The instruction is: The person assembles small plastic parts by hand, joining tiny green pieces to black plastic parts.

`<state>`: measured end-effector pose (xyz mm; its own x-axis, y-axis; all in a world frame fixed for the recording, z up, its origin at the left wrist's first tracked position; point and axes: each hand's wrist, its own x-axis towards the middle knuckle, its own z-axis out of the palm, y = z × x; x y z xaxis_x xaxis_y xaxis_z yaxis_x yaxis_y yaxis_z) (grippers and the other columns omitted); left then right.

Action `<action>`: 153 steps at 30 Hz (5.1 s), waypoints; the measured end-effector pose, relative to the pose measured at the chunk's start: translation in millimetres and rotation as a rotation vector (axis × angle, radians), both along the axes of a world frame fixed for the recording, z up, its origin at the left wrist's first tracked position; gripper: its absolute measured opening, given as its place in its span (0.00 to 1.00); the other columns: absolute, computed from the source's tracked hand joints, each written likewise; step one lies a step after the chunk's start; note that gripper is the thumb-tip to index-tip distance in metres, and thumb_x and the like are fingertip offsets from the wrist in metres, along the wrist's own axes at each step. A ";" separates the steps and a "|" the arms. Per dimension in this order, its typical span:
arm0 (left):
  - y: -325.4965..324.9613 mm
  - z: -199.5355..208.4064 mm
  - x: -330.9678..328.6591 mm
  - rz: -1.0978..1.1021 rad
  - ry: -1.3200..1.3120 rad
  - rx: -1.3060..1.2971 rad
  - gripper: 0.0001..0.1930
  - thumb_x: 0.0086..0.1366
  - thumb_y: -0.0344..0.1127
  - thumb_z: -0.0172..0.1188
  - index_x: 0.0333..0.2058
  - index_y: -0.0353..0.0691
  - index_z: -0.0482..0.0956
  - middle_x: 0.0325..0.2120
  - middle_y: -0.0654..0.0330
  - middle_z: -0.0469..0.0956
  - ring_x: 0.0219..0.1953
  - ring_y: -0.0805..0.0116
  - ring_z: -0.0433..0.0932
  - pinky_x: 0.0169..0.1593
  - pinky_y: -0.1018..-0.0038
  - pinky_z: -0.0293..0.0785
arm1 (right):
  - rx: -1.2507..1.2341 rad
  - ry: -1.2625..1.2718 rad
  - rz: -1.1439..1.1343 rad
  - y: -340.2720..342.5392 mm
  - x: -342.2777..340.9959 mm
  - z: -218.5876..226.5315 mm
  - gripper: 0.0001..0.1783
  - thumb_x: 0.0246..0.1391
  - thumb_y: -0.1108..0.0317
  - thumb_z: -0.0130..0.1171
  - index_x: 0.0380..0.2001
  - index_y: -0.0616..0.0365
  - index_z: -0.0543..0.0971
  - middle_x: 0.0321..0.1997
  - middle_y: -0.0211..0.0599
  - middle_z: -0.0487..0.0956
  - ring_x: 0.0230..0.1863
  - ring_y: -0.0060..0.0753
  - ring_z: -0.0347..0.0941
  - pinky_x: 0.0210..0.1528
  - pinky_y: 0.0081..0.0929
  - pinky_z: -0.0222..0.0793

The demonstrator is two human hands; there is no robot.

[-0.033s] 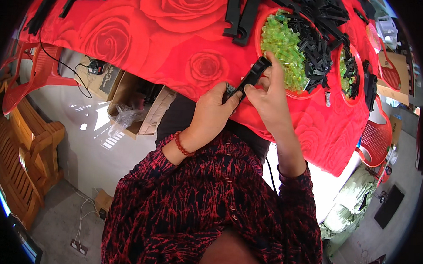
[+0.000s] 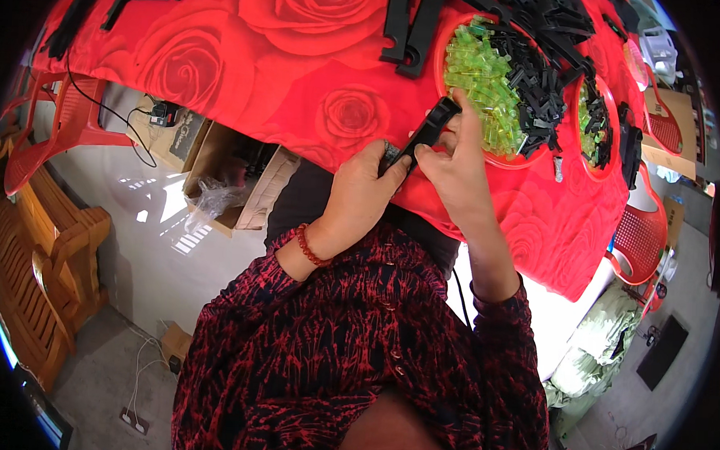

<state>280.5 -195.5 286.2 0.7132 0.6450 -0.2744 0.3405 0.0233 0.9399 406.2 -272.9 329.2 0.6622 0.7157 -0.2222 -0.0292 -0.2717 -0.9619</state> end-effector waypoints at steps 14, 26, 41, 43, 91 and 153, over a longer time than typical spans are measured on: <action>2.4 -2.7 -0.7 0.003 0.012 0.077 0.13 0.60 0.34 0.64 0.32 0.32 0.68 0.24 0.42 0.73 0.30 0.39 0.75 0.32 0.54 0.68 | -0.109 -0.006 -0.037 3.3 -5.0 -23.3 0.48 0.46 0.82 0.57 0.69 0.68 0.47 0.50 0.46 0.73 0.50 0.35 0.71 0.55 0.30 0.69; -5.2 -5.4 -9.9 0.019 -0.118 0.189 0.12 0.63 0.31 0.62 0.31 0.33 0.66 0.27 0.43 0.70 0.32 0.41 0.73 0.34 0.57 0.68 | -0.043 -0.083 0.011 7.3 -15.5 -21.6 0.47 0.49 0.85 0.52 0.71 0.64 0.45 0.49 0.38 0.71 0.48 0.28 0.70 0.52 0.26 0.70; -5.9 13.4 -7.7 -0.113 -0.103 0.078 0.13 0.69 0.32 0.60 0.31 0.33 0.65 0.22 0.55 0.64 0.25 0.71 0.61 0.30 0.72 0.65 | 0.156 0.182 -0.158 17.5 7.5 7.2 0.24 0.73 0.55 0.41 0.57 0.66 0.71 0.45 0.38 0.74 0.42 0.29 0.77 0.47 0.28 0.77; -4.7 13.4 -10.0 -0.126 -0.072 0.106 0.14 0.69 0.33 0.60 0.30 0.34 0.65 0.21 0.57 0.65 0.25 0.73 0.61 0.30 0.72 0.65 | 0.198 0.208 -0.170 15.9 7.2 2.4 0.23 0.73 0.56 0.42 0.55 0.66 0.72 0.43 0.35 0.73 0.40 0.27 0.76 0.44 0.26 0.77; -3.1 17.7 -22.7 -0.142 -0.119 0.472 0.13 0.65 0.36 0.64 0.34 0.34 0.69 0.21 0.47 0.75 0.27 0.44 0.78 0.28 0.58 0.74 | 0.284 -0.156 -0.052 10.3 -12.5 17.2 0.22 0.74 0.58 0.38 0.53 0.67 0.73 0.38 0.32 0.71 0.36 0.19 0.71 0.40 0.20 0.70; 2.3 8.9 -16.2 -0.044 -0.154 -0.654 0.08 0.71 0.32 0.57 0.41 0.33 0.73 0.30 0.63 0.77 0.29 0.78 0.78 0.29 0.81 0.75 | -0.146 -1.044 0.388 -13.6 -15.5 20.8 0.07 0.42 0.79 0.58 0.29 0.66 0.78 0.59 0.47 0.73 0.68 0.55 0.58 0.65 0.50 0.51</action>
<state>264.3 -193.3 295.0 0.7971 0.3499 -0.4922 0.2178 0.5936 0.7747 390.7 -286.6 350.0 0.3109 0.9264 0.2125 0.8836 -0.1994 -0.4236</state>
